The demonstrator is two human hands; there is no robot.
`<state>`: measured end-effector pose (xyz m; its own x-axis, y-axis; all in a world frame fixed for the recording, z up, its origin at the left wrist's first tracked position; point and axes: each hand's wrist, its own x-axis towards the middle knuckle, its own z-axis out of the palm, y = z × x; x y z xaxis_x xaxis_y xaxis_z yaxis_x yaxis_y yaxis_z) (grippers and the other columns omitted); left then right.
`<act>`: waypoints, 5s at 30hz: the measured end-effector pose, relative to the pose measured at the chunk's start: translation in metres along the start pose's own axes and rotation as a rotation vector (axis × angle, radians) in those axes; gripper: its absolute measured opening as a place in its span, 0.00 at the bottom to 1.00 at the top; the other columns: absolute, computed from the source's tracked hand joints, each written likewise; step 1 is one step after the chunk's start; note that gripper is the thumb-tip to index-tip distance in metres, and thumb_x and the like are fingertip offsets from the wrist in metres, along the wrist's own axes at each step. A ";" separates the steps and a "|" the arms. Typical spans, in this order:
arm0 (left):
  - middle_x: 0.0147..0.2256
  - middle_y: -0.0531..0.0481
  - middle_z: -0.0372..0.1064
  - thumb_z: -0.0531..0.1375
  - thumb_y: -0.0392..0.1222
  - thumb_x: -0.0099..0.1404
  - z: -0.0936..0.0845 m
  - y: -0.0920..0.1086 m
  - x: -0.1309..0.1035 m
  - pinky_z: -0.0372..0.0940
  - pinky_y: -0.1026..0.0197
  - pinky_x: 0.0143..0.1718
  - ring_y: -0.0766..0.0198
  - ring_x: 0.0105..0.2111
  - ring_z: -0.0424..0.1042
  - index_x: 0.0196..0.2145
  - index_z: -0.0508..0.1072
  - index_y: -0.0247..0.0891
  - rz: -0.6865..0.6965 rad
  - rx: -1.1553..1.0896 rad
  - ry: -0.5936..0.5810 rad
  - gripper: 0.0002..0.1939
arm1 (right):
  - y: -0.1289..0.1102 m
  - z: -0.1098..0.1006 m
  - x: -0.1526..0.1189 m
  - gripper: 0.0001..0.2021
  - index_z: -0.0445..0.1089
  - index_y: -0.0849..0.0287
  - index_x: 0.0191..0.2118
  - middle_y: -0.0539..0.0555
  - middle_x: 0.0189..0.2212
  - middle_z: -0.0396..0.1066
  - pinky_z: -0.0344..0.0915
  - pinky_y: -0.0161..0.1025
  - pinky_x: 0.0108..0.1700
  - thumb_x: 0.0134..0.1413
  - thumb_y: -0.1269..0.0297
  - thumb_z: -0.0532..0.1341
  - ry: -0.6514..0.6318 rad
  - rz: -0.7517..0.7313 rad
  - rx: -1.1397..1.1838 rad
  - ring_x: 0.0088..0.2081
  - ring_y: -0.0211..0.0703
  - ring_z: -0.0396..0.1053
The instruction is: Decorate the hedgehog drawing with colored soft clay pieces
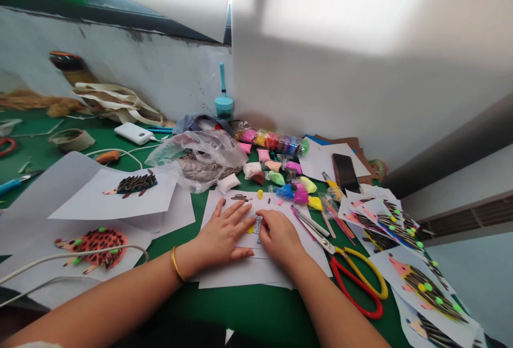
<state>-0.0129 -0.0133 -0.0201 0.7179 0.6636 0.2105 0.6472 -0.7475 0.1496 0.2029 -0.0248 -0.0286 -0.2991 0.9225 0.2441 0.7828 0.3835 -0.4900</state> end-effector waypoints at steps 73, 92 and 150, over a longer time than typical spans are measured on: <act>0.56 0.46 0.70 0.60 0.55 0.66 -0.002 -0.010 -0.010 0.27 0.37 0.68 0.50 0.60 0.64 0.53 0.73 0.44 0.022 -0.164 0.102 0.22 | -0.001 -0.002 0.000 0.16 0.70 0.59 0.50 0.57 0.40 0.74 0.67 0.47 0.49 0.57 0.73 0.55 0.010 -0.017 0.010 0.44 0.48 0.70; 0.56 0.45 0.70 0.65 0.52 0.62 0.001 -0.012 -0.011 0.29 0.38 0.68 0.51 0.59 0.65 0.53 0.72 0.42 -0.033 -0.219 0.087 0.24 | -0.012 -0.033 -0.009 0.16 0.75 0.46 0.51 0.55 0.40 0.67 0.62 0.45 0.48 0.59 0.68 0.61 -0.236 -0.333 -0.121 0.43 0.46 0.64; 0.55 0.45 0.71 0.67 0.51 0.58 0.000 -0.014 -0.010 0.26 0.37 0.68 0.51 0.58 0.66 0.51 0.73 0.43 -0.070 -0.277 0.061 0.24 | -0.018 -0.016 -0.010 0.15 0.73 0.49 0.51 0.53 0.36 0.64 0.52 0.45 0.45 0.59 0.67 0.59 -0.120 -0.297 -0.195 0.40 0.45 0.61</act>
<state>-0.0290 -0.0096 -0.0244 0.6516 0.7172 0.2470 0.5939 -0.6849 0.4221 0.2008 -0.0413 -0.0090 -0.5816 0.7755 0.2458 0.7380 0.6301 -0.2415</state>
